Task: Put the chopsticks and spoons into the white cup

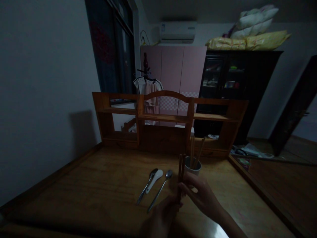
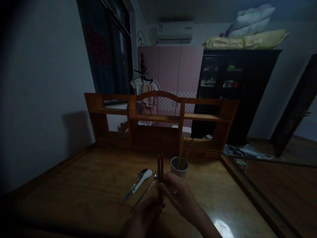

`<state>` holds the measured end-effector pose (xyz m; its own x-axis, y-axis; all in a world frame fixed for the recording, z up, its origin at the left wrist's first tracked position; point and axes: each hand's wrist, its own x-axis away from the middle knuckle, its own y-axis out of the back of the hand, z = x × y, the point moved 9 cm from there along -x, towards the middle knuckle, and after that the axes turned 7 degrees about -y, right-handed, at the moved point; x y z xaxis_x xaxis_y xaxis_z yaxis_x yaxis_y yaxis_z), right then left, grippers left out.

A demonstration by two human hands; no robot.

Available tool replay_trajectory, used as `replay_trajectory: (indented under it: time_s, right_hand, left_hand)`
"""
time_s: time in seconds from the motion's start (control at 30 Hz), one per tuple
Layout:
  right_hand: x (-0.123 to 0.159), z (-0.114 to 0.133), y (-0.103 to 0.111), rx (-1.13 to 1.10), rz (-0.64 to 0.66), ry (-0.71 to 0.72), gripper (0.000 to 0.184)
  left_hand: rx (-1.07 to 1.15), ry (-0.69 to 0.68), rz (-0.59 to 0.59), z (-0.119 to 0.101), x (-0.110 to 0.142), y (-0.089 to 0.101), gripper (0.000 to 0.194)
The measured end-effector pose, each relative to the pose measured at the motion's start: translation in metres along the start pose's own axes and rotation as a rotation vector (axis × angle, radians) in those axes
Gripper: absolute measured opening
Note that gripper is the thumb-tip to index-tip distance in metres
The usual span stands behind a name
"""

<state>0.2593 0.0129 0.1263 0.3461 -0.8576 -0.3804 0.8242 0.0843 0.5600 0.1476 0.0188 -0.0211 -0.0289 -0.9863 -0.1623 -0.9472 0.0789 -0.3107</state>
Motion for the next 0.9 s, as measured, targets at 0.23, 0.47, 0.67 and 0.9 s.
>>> replay_trajectory:
  time_s: [0.23,0.47,0.67,0.9]
  right_hand:
    - [0.001,0.006,0.003,0.017,-0.025,0.036,0.011]
    - [-0.003,0.026,0.024,0.008,-0.098,0.046,0.023]
    - [-0.008,0.048,0.036,-0.058,-0.085,0.074,0.023]
    - [-0.009,0.048,0.036,0.007,-0.107,0.070,0.021]
  left_hand:
    - [-0.159,-0.050,-0.039,-0.006,0.001,0.006,0.031]
    - [-0.378,-0.090,0.130,-0.015,0.003,-0.002,0.029]
    - [-0.404,-0.076,0.170,-0.003,0.003,-0.001,0.027]
    - [-0.281,0.000,0.172,0.003,0.006,0.000,0.023]
